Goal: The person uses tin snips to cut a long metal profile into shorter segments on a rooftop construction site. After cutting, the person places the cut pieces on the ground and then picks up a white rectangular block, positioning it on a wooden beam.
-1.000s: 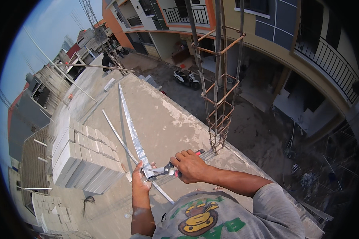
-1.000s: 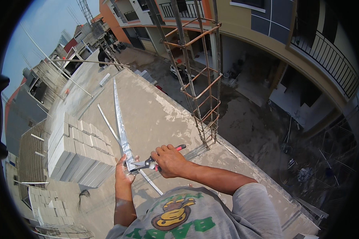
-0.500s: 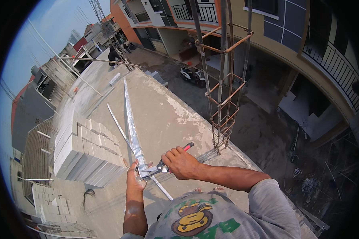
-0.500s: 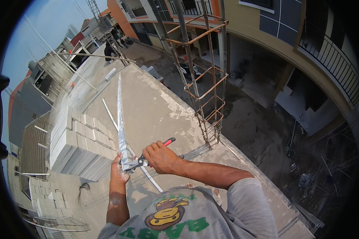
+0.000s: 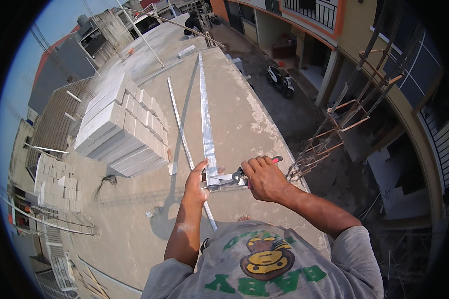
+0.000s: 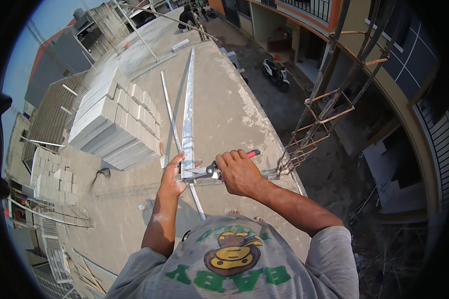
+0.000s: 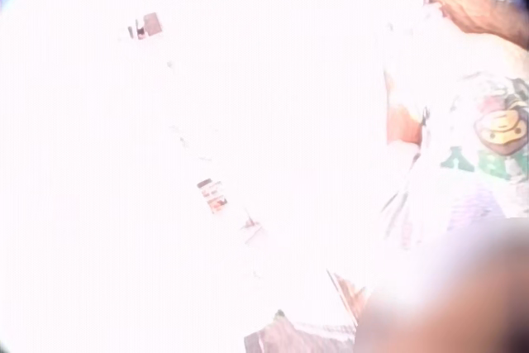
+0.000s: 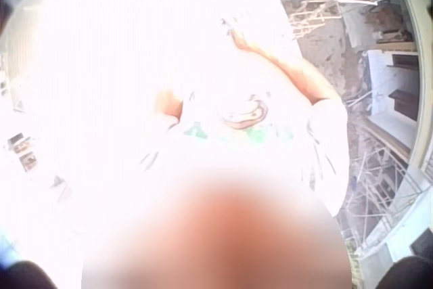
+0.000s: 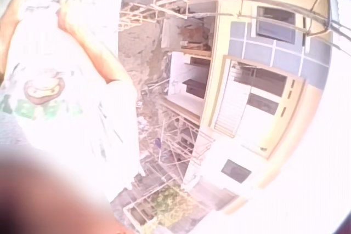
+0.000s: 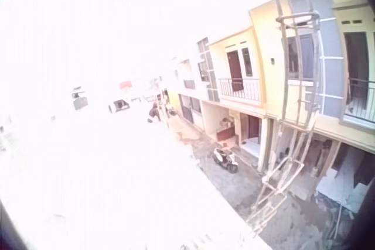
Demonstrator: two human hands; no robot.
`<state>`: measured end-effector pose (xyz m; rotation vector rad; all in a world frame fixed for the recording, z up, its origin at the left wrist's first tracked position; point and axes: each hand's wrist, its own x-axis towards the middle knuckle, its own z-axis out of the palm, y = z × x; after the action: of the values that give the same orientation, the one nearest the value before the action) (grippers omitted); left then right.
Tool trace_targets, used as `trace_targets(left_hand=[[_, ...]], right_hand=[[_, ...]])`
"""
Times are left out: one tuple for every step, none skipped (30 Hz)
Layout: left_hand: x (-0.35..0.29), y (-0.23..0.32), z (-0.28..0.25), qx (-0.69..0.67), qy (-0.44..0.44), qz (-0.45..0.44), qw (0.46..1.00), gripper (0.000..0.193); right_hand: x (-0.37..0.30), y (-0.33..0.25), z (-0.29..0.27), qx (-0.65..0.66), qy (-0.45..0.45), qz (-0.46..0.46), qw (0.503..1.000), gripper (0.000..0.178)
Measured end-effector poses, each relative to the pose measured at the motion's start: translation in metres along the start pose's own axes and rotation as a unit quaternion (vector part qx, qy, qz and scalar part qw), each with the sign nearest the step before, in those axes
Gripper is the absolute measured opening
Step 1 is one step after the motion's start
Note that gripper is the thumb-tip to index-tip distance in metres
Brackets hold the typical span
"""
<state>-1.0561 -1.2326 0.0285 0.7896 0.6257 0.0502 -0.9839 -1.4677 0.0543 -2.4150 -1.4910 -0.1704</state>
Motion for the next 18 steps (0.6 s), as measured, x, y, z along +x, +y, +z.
trace_targets(left_hand=[[0.001, -0.001, -0.002, 0.0, -0.004, 0.005, 1.0, 0.041], [0.001, -0.002, -0.004, 0.003, -0.001, 0.007, 1.0, 0.041], [0.002, -0.003, -0.005, 0.006, 0.0, 0.012, 1.0, 0.042], [0.002, -0.004, -0.006, 0.008, -0.003, 0.019, 1.0, 0.042], [0.002, -0.005, -0.007, 0.013, 0.007, 0.015, 1.0, 0.043], [0.001, -0.007, -0.008, 0.02, 0.012, 0.011, 1.0, 0.044], [0.001, -0.008, -0.009, 0.025, 0.017, 0.008, 1.0, 0.046], [0.0, -0.009, -0.01, 0.024, 0.019, 0.007, 1.0, 0.047], [0.001, -0.01, -0.01, 0.021, 0.02, 0.007, 1.0, 0.05], [0.001, -0.011, -0.012, 0.016, 0.016, 0.007, 1.0, 0.052], [0.001, -0.012, -0.013, 0.018, 0.021, 0.003, 1.0, 0.053], [0.002, -0.012, -0.014, 0.017, 0.022, 0.0, 1.0, 0.054], [0.002, -0.013, -0.016, 0.013, 0.015, -0.003, 1.0, 0.053], [0.003, -0.013, -0.018, 0.019, 0.016, -0.008, 1.0, 0.053], [0.003, -0.013, -0.02, 0.022, 0.009, -0.013, 1.0, 0.052], [0.003, -0.015, -0.023, 0.016, -0.012, -0.009, 1.0, 0.05], [0.003, -0.016, -0.025, 0.024, 0.013, -0.019, 0.999, 0.049], [0.002, -0.018, -0.027, 0.024, 0.021, -0.02, 0.999, 0.047]], right_hand=[[0.001, 0.0, 0.001, 0.008, -0.01, -0.002, 1.0, 0.05], [0.002, 0.001, 0.001, 0.012, -0.021, -0.002, 1.0, 0.049], [0.003, 0.002, 0.002, 0.015, -0.025, -0.005, 1.0, 0.049], [0.004, 0.002, 0.002, 0.009, -0.023, -0.013, 1.0, 0.045], [0.005, 0.003, 0.002, 0.004, -0.013, -0.024, 1.0, 0.041], [0.005, 0.003, 0.001, 0.0, -0.003, -0.035, 0.999, 0.038], [0.006, 0.003, 0.0, 0.007, -0.005, -0.037, 0.999, 0.038], [0.006, 0.003, 0.0, 0.014, -0.006, -0.039, 0.999, 0.038], [0.007, 0.003, -0.001, 0.019, -0.019, -0.033, 0.999, 0.039], [0.007, 0.004, -0.001, 0.024, -0.016, -0.04, 0.999, 0.038], [0.007, 0.004, -0.001, 0.028, -0.022, -0.039, 0.999, 0.038], [0.007, 0.004, 0.0, 0.036, -0.031, -0.037, 0.998, 0.037], [0.008, 0.005, 0.001, 0.038, -0.03, -0.04, 0.998, 0.037], [0.008, 0.007, 0.002, 0.045, -0.031, -0.042, 0.998, 0.037], [0.008, 0.008, 0.004, 0.055, -0.022, -0.047, 0.997, 0.036], [0.007, 0.008, 0.007, 0.065, -0.04, -0.039, 0.996, 0.035], [0.007, 0.008, 0.009, 0.078, -0.048, -0.034, 0.995, 0.033], [0.006, 0.008, 0.012, 0.097, -0.035, -0.032, 0.994, 0.032]])
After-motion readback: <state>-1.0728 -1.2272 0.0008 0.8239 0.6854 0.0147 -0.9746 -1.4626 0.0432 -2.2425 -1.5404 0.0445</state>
